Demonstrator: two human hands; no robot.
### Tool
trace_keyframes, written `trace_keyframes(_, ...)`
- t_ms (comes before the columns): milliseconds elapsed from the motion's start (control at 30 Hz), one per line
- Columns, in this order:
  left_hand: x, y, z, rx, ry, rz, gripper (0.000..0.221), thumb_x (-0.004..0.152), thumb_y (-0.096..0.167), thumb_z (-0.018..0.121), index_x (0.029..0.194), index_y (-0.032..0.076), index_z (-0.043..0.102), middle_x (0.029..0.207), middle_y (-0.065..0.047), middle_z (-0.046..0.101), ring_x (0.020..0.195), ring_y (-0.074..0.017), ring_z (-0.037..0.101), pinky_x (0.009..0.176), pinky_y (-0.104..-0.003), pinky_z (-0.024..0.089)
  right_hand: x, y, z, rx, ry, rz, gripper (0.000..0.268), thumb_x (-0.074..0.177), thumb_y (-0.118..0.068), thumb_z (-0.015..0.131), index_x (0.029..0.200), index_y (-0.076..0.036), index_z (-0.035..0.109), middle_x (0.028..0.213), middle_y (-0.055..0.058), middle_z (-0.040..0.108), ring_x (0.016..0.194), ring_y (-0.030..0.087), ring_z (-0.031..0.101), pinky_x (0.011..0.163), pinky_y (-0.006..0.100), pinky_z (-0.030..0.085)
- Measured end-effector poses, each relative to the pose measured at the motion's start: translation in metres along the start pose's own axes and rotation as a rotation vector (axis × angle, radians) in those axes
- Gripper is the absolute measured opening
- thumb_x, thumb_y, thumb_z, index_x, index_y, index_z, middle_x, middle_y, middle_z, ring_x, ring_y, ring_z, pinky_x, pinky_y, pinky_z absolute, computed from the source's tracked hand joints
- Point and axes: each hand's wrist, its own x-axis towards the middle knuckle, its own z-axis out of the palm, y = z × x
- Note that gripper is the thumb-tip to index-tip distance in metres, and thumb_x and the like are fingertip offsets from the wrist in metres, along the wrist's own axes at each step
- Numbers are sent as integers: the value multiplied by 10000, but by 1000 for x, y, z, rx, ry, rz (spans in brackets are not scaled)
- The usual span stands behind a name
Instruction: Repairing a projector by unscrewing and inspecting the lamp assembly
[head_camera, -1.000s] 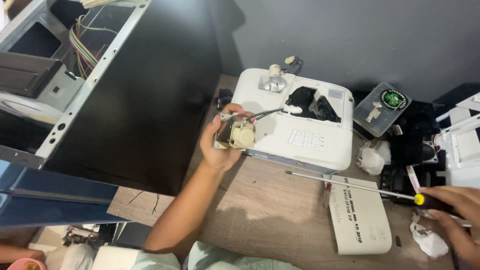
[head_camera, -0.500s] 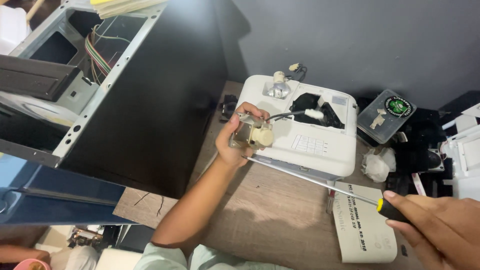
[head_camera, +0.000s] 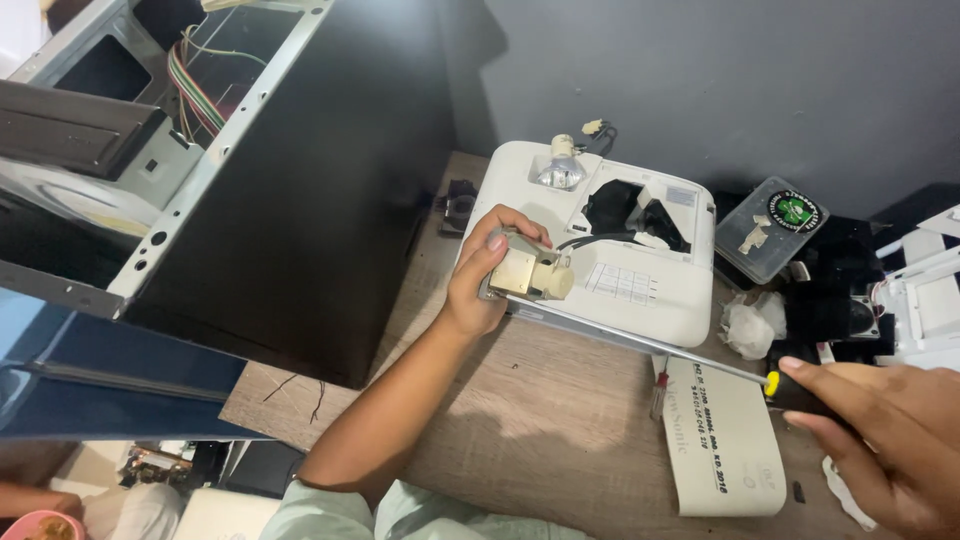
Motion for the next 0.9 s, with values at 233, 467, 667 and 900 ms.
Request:
trace_keyframes(233, 0, -2, -2, -30, -5, -6, 352, 923, 351, 596, 1034, 18, 592, 992, -189, 654, 928, -240, 628, 849, -337, 490, 6, 3, 0, -9, 20, -46, 416, 876, -213, 659, 1251, -36, 684, 1102, 93, 757, 925, 255, 730, 767, 366, 550)
trace_keyframes(467, 1, -1, -1, -15, -10, -14, 342, 921, 353, 590, 1018, 24, 590, 976, -182, 651, 902, -239, 619, 823, -337, 486, 9, 5, -1, -11, 16, -53, 403, 877, -194, 668, 1257, -62, 688, 1113, 76, 764, 957, 241, 729, 772, 355, 542)
trace_keyframes(667, 2, -1, -2, -30, -7, -18, 356, 927, 355, 598, 1021, 12, 596, 981, -183, 656, 897, -235, 628, 814, -322, 493, 8, 7, 2, -14, 30, -72, 394, 887, -199, 655, 1250, -51, 689, 1117, 94, 761, 965, 258, 731, 791, 357, 540)
trace_keyframes(900, 1, 1, 0, -33, -5, -49, 349, 928, 360, 612, 1020, 24, 596, 979, -173, 648, 884, -231, 625, 789, -321, 501, 13, -1, -2, -46, 48, -39, 347, 899, -212, 659, 1208, -65, 718, 1075, 68, 768, 939, 236, 733, 746, 354, 509)
